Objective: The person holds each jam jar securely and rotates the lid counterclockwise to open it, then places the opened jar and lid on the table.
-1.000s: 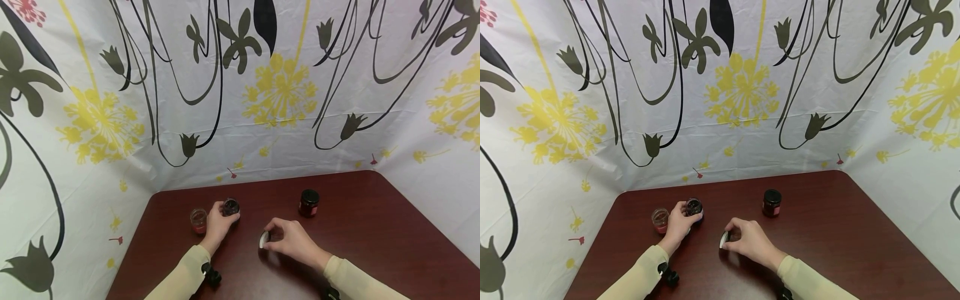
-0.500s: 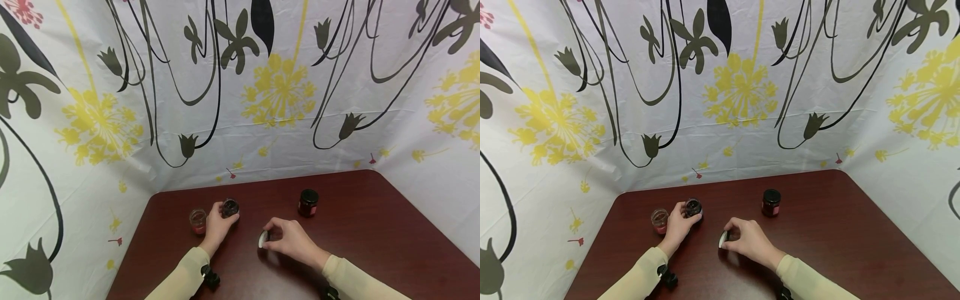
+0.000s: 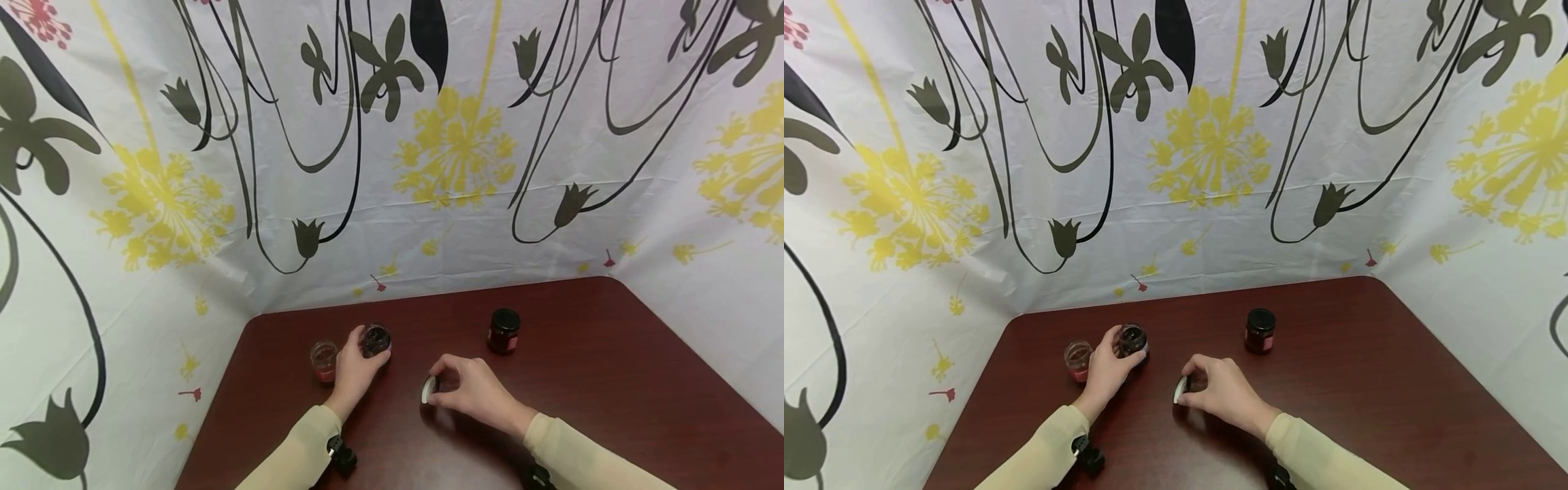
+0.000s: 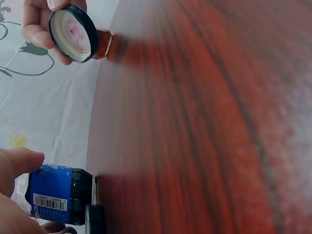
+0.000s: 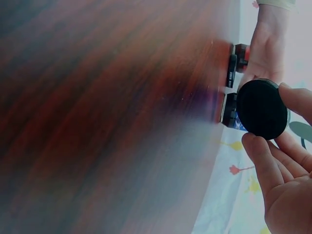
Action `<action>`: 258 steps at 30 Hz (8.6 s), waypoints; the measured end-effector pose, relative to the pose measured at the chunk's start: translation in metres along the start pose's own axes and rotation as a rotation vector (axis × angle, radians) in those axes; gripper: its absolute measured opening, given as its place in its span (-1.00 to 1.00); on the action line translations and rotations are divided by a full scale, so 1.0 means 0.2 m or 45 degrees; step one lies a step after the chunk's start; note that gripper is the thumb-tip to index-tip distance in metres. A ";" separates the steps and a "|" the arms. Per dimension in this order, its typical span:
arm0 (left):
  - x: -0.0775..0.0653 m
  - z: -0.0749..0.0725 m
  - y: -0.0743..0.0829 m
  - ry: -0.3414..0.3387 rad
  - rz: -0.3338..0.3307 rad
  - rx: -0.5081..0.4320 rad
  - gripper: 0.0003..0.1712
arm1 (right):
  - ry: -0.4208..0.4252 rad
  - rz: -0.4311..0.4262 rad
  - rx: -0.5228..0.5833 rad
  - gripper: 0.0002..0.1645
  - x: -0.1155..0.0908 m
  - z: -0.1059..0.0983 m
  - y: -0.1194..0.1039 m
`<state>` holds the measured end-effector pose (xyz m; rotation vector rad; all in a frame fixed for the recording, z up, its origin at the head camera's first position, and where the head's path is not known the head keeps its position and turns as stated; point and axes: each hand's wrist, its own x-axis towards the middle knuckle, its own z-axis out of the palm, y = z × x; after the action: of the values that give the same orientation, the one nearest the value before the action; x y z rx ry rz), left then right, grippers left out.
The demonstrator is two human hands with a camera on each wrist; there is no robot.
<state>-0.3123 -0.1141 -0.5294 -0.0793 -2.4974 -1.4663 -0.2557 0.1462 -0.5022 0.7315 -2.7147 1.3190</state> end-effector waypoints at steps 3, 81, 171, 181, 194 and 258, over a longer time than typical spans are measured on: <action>-0.01 0.00 0.01 -0.004 0.010 0.018 -0.05 | 0.002 -0.003 -0.008 -0.60 0.00 0.00 0.00; -0.23 -0.19 0.09 -0.019 0.023 0.018 -0.04 | -0.103 -0.098 -0.329 -0.45 0.24 0.17 -0.01; -0.31 -0.04 0.25 0.022 0.352 -0.100 -0.37 | 0.128 -0.155 -0.617 -0.36 -0.19 -0.15 0.05; -0.25 0.04 0.32 -0.096 0.346 -0.147 -0.30 | 0.177 -0.123 -0.659 -0.34 -0.28 -0.24 0.07; -0.20 0.16 0.37 -0.168 0.320 -0.129 -0.24 | 0.244 -0.116 -0.703 -0.33 -0.37 -0.35 0.14; 0.02 0.87 0.56 -0.256 0.127 -0.207 -0.09 | 0.322 -0.048 -0.817 -0.19 -0.69 -0.62 0.23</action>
<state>-0.3293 0.0920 -0.5130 -0.3933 -2.4779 -1.6919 -0.1736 0.3185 -0.4897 0.5003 -2.6437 0.4277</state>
